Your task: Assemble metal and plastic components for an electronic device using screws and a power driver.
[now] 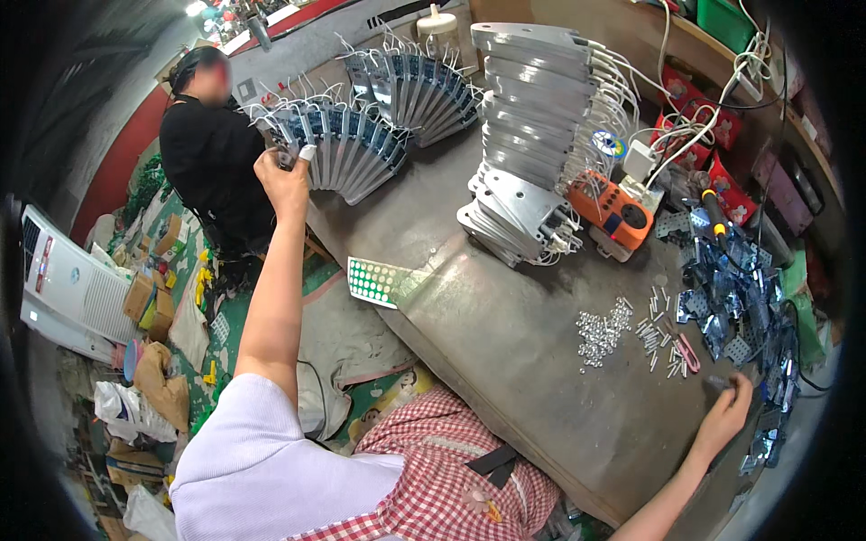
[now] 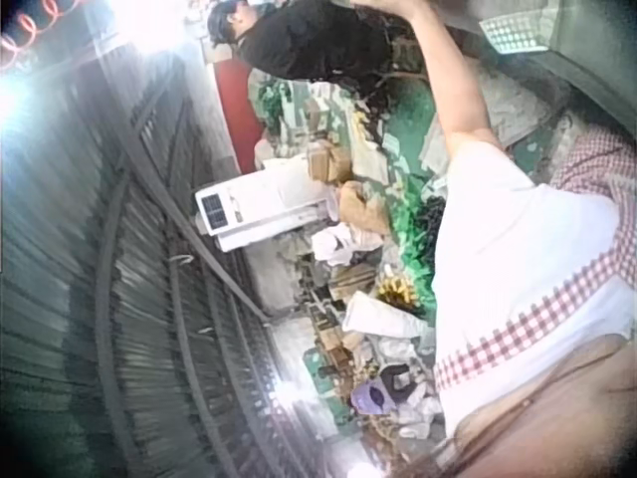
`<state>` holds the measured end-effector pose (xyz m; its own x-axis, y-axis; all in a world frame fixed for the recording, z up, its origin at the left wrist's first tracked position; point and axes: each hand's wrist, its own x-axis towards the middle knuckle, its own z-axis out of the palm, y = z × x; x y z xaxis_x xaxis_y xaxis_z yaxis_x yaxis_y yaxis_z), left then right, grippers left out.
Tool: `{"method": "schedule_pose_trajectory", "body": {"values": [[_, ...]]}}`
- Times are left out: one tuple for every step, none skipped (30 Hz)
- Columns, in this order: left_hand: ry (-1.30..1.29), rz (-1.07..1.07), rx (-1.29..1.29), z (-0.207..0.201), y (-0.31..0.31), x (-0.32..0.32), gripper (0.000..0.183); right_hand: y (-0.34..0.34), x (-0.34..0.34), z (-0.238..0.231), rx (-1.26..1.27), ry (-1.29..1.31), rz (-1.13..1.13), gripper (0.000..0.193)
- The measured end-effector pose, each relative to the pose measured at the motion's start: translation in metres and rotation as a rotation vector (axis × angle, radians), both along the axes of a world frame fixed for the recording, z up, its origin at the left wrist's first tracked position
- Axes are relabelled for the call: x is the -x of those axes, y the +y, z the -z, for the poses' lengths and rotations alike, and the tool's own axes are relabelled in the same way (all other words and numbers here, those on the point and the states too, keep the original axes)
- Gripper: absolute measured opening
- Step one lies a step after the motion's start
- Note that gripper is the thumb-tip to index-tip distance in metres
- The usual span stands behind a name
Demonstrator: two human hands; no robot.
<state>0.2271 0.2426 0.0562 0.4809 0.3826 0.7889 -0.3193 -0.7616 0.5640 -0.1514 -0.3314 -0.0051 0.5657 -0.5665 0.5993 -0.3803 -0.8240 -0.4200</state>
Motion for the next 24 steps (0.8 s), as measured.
{"method": "schedule_pose_trajectory", "body": {"values": [[0.015,0.023,-0.007,0.003,-0.002,0.0,0.054,0.013,0.008,-0.011,-0.025,0.021,-0.028,0.021],[0.033,0.044,-0.016,0.006,-0.003,0.003,0.056,0.027,0.014,-0.022,-0.053,0.045,-0.058,0.022],[0.086,0.054,0.042,0.007,-0.012,0.01,0.056,0.041,0.02,-0.031,-0.016,0.102,-0.096,0.025],[0.092,0.064,0.041,0.011,-0.021,0.019,0.056,0.055,0.025,-0.037,-0.017,0.109,-0.086,0.025],[-0.044,-0.081,-0.115,0.016,-0.03,0.025,0.052,0.07,0.028,-0.043,-0.075,0.237,-0.201,0.028],[-0.181,-0.222,-0.269,0.021,-0.043,0.032,0.049,0.084,0.032,-0.048,-0.135,0.366,-0.31,0.032],[-0.216,-0.039,-0.324,0.015,-0.068,0.043,0.048,0.097,0.031,-0.043,-0.147,0.407,-0.307,0.034],[-0.25,0.144,-0.376,0.004,-0.097,0.057,0.049,0.11,0.028,-0.031,-0.16,0.451,-0.303,0.036],[-0.156,0.443,-0.481,-0.006,-0.123,0.065,0.051,0.127,0.018,-0.029,-0.034,0.422,-0.273,0.038],[-0.051,0.754,-0.573,-0.011,-0.148,0.075,0.054,0.139,0.007,-0.03,0.094,0.41,-0.237,0.04],[0.066,0.923,-0.63,-0.017,-0.169,0.087,0.054,0.144,0.003,-0.029,0.055,0.334,-0.203,0.039],[0.167,1.093,-0.688,-0.023,-0.186,0.091,0.054,0.142,-0.002,-0.025,0.024,0.246,-0.164,0.037],[0.194,1.092,-0.806,-0.024,-0.198,0.089,0.058,0.136,0.002,-0.019,0.032,0.257,-0.127,0.037],[0.233,1.095,-0.857,-0.016,-0.207,0.081,0.063,0.129,0.009,-0.013,-0.025,0.264,-0.118,0.031],[0.217,1.085,-0.907,-0.014,-0.212,0.076,0.065,0.124,0.017,-0.011,-0.088,0.269,-0.108,0.024],[0.197,1.08,-0.962,-0.015,-0.218,0.074,0.068,0.123,0.025,-0.011,-0.095,0.278,-0.065,0.024],[0.208,1.031,-0.966,-0.015,-0.22,0.077,0.066,0.125,0.03,-0.011,-0.166,0.207,-0.111,0.018],[0.249,1.085,-0.95,-0.017,-0.222,0.078,0.062,0.13,0.034,-0.012,-0.235,0.136,-0.148,0.011],[0.171,1.079,-0.946,-0.017,-0.225,0.087,0.056,0.141,0.034,-0.018,-0.269,0.039,-0.129,0.007],[0.097,1.07,-0.934,-0.016,-0.225,0.102,0.05,0.148,0.035,-0.02,-0.287,0.027,-0.155,0.008],[0.221,1.118,-0.799,-0.012,-0.224,0.12,0.048,0.152,0.037,-0.02,-0.306,0.017,-0.176,0.009],[0.349,1.157,-0.67,-0.007,-0.223,0.141,0.045,0.149,0.036,-0.012,-0.268,0.131,-0.222,0.009],[0.766,1.444,-0.178,-0.001,-0.227,0.164,0.042,0.147,0.033,-0.006,-0.26,0.123,-0.244,0.009],[1.182,1.608,0.372,0.005,-0.228,0.189,0.04,0.154,0.028,-0.011,-0.389,0.056,-0.271,0.011]]}}
